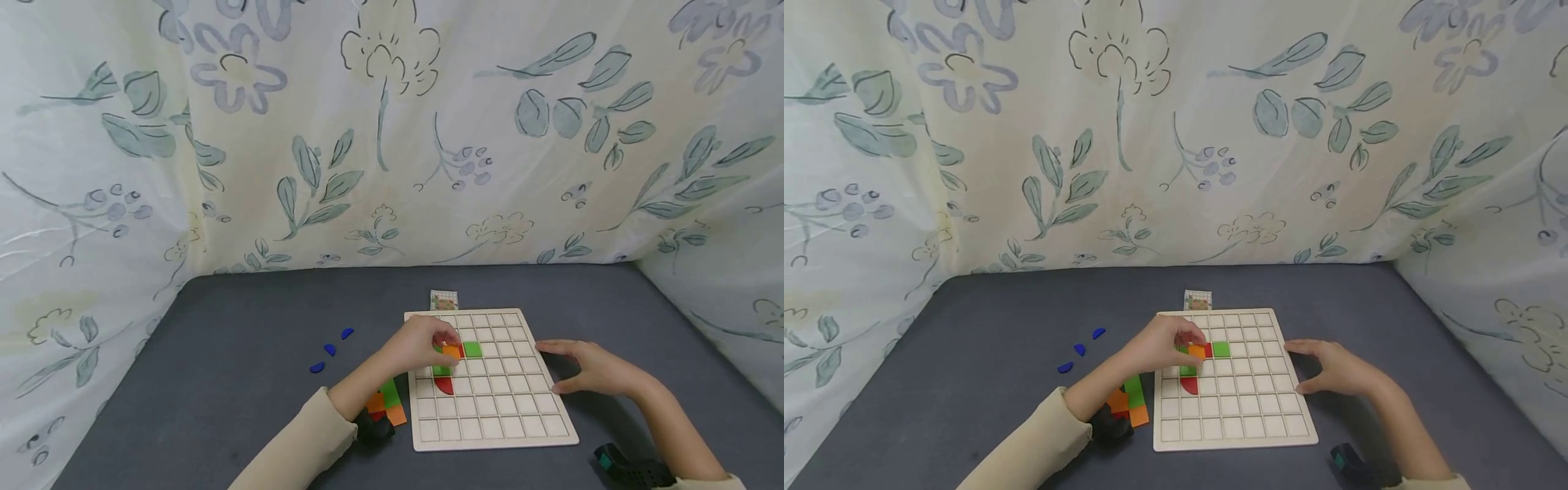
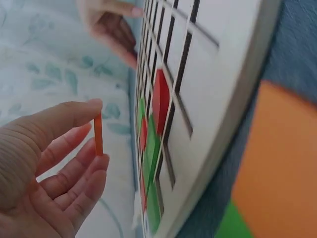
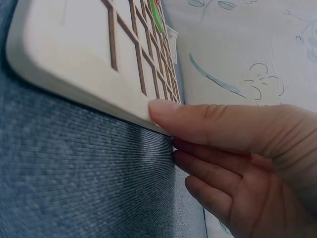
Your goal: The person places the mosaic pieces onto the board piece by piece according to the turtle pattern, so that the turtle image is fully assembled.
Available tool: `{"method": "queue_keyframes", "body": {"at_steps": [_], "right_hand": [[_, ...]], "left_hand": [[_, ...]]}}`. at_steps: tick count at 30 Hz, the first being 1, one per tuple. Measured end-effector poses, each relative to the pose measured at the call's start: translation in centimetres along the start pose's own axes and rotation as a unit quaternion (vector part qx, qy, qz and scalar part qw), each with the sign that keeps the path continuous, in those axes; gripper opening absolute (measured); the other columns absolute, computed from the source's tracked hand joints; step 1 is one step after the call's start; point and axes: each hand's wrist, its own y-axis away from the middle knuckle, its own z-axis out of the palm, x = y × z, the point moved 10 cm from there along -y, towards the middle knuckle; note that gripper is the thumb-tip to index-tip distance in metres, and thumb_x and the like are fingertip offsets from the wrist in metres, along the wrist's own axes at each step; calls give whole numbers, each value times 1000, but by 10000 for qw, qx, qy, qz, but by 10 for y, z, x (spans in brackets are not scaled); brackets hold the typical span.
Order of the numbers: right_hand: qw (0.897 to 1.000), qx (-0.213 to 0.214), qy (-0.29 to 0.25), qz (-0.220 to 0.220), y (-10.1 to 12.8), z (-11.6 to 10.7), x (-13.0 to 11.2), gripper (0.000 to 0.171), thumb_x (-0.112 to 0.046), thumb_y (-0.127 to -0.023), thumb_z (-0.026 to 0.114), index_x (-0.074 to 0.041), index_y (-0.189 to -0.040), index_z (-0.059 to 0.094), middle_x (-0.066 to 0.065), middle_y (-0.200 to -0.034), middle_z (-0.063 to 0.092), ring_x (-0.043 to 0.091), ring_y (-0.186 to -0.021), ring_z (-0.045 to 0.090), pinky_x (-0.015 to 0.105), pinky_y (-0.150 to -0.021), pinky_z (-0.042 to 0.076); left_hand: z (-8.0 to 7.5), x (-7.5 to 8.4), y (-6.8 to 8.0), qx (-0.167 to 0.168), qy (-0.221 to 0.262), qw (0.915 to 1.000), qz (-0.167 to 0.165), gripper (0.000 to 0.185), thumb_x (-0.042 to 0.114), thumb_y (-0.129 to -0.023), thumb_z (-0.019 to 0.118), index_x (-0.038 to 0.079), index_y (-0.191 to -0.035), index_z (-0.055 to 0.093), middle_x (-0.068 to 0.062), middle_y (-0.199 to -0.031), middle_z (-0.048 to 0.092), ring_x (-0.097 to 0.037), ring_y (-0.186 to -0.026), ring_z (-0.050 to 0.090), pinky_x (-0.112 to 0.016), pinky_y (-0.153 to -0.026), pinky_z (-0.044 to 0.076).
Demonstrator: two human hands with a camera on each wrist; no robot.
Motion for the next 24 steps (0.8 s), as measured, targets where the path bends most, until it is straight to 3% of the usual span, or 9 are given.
{"method": "queue_keyframes", "body": {"at_steps": [11, 24], "right_hand": [[10000, 23, -35, 5, -1, -1, -2, 79, -31, -73, 76, 6, -133, 43, 31, -135, 40, 51, -123, 34, 61, -91, 36], [10000, 46, 24, -2, 0, -2, -1, 79, -32, -72, 77, 6, -133, 43, 31, -135, 40, 52, -122, 35, 61, -90, 36]], "left_hand": [[27, 0, -9, -106, -399, 9991, -115, 20, 20, -75, 77, 14, -92, 70, 8, -80, 65, 0, -66, 51, -13, -59, 42], [32, 2, -9, -132, -895, 9959, 65, 17, 21, -74, 78, 17, -89, 71, 9, -81, 63, -2, -74, 54, -13, -64, 41]]}}
